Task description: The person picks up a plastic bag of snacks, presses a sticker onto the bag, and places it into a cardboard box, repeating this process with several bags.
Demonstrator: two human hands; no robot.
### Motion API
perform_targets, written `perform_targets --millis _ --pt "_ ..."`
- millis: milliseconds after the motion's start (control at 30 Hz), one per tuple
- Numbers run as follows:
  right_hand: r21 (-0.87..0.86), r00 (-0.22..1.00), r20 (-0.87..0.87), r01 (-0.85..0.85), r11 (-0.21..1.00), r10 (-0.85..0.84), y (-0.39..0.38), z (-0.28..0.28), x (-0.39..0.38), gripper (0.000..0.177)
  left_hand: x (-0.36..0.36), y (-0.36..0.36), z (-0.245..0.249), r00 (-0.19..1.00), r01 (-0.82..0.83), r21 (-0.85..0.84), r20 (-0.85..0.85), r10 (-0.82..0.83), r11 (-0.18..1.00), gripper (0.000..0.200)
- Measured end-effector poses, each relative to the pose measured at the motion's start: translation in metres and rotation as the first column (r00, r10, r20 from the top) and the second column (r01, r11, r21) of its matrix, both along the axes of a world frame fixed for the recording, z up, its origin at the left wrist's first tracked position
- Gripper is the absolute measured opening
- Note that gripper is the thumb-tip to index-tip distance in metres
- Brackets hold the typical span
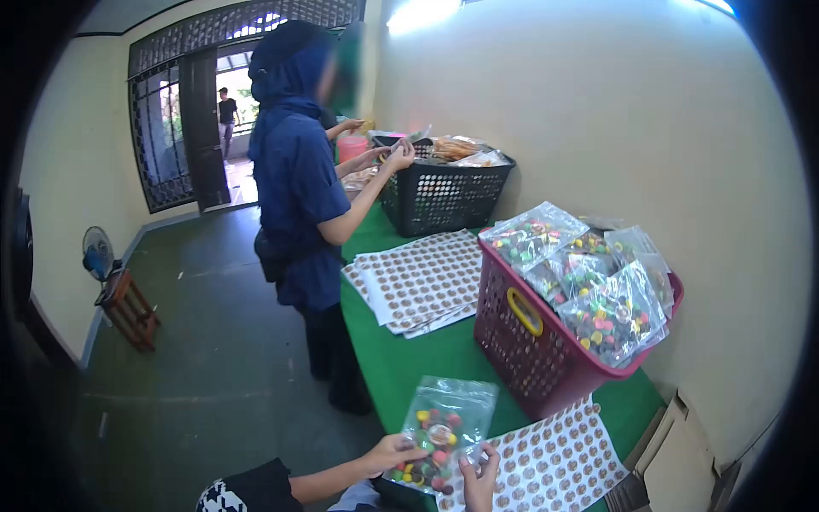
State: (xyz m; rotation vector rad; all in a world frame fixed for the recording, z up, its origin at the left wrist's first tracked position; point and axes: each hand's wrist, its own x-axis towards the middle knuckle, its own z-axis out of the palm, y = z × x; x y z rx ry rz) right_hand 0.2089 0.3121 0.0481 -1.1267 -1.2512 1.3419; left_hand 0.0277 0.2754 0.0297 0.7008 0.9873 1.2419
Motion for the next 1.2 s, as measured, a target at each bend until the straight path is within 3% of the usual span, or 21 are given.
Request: perform_targets --millis 33,67,100,167,200,233,300,333,433,467,500,567,633,700,767,867,900,967,1033,1100,1200 --pt "-0.043 0.997 0.017 -0.076 0.996 0.076 -0.008 0.000 0.010 0.043 0.013 -0.011 0.007 0.998 0.053 0.030 -0.019 -0.052 0.998 0.035" --pt "-0.085 0.988 0.030 -0.148 0.985 0.152 -0.015 0.000 0.019 0.043 0.031 -0.023 0.002 0.998 -0.020 0.068 0.056 0.016 0.997 0.034" --pt "-0.094 0.986 0.024 -0.162 0.982 0.165 -0.022 0.002 0.026 0.043 0.039 -0.036 -0.004 0.998 0.021 0.003 -0.052 -0.020 1.000 0.038" --pt "-0.217 0.919 -0.196 -0.381 0.899 0.342 -0.036 0.009 0.037 0.040 0.062 -0.067 -0.012 0.997 -0.077 0.056 0.009 0.076 0.995 0.039" --pt "-0.256 0.913 -0.189 -0.401 0.880 0.362 -0.044 0.009 0.042 0.036 0.063 -0.083 -0.009 0.998 0.002 -0.118 -0.060 -0.009 0.993 0.042" --pt "-0.270 0.911 -0.190 -0.407 0.873 0.366 -0.054 0.005 0.046 0.036 0.067 -0.099 -0.012 0.998 -0.005 -0.133 -0.056 -0.002 0.991 0.042" --pt "-0.149 0.852 -0.034 -0.521 0.840 0.523 -0.068 -0.009 0.051 0.036 0.075 -0.122 -0.019 0.997 -0.050 -0.052 -0.058 0.046 0.997 0.045" --pt "-0.175 0.851 -0.108 -0.525 0.833 0.514 -0.077 -0.017 0.052 0.031 0.076 -0.130 -0.021 0.994 -0.080 -0.135 0.068 0.090 0.988 0.046" --pt "-0.234 0.830 -0.167 -0.558 0.796 0.532 -0.099 -0.003 0.052 0.028 0.068 -0.146 -0.006 0.999 0.041 -0.203 -0.017 -0.045 0.978 0.044" --pt "-0.253 0.825 -0.075 -0.560 0.789 0.561 -0.104 0.009 0.053 0.027 0.065 -0.149 0.009 0.993 0.077 -0.185 -0.079 -0.093 0.980 0.042" --pt "-0.248 0.817 -0.113 -0.575 0.780 0.566 -0.108 0.000 0.055 0.025 0.066 -0.152 0.008 0.991 0.085 -0.187 -0.087 -0.103 0.979 0.042" --pt "-0.248 0.801 -0.162 -0.599 0.762 0.577 -0.115 -0.006 0.062 0.027 0.068 -0.152 0.003 1.000 0.026 0.038 0.001 -0.026 0.999 0.041" --pt "-0.226 0.807 -0.263 -0.584 0.780 0.528 -0.126 -0.002 0.065 0.026 0.072 -0.159 0.015 1.000 -0.010 0.016 0.011 0.010 1.000 0.040" --pt "-0.158 0.813 -0.336 -0.546 0.823 0.475 -0.136 -0.004 0.069 0.029 0.080 -0.175 0.030 0.985 -0.039 0.026 -0.170 0.043 0.999 0.032" --pt "-0.159 0.816 -0.324 -0.545 0.823 0.478 -0.147 0.000 0.079 0.033 0.087 -0.195 0.036 0.979 -0.089 -0.070 -0.190 0.074 0.994 0.027" --pt "-0.197 0.675 -0.542 -0.682 0.705 0.501 -0.169 0.009 0.078 0.035 0.089 -0.234 0.013 0.975 -0.109 -0.126 -0.208 0.082 0.986 0.028" --pt "-0.210 0.683 -0.544 -0.674 0.709 0.488 -0.179 0.009 0.079 0.035 0.090 -0.246 0.010 0.977 -0.136 -0.143 -0.182 0.110 0.980 0.029" --pt "-0.163 0.695 -0.273 -0.715 0.680 0.665 -0.203 0.010 0.076 0.036 0.093 -0.267 0.013 0.968 -0.146 -0.175 -0.227 0.104 0.974 0.030" --pt "-0.248 0.709 -0.063 -0.693 0.677 0.702 -0.225 -0.001 0.079 0.031 0.100 -0.276 0.019 0.967 -0.188 -0.131 -0.197 0.160 0.973 0.027" --pt "-0.307 0.783 -0.266 -0.621 0.721 0.562 -0.241 0.015 0.086 0.029 0.109 -0.276 0.025 0.962 -0.219 -0.124 -0.192 0.194 0.968 0.025" --pt "-0.170 0.857 -0.227 -0.503 0.847 0.463 -0.245 0.028 0.106 0.026 0.129 -0.265 0.043 0.943 -0.206 0.092 -0.247 0.223 0.974 0.030"
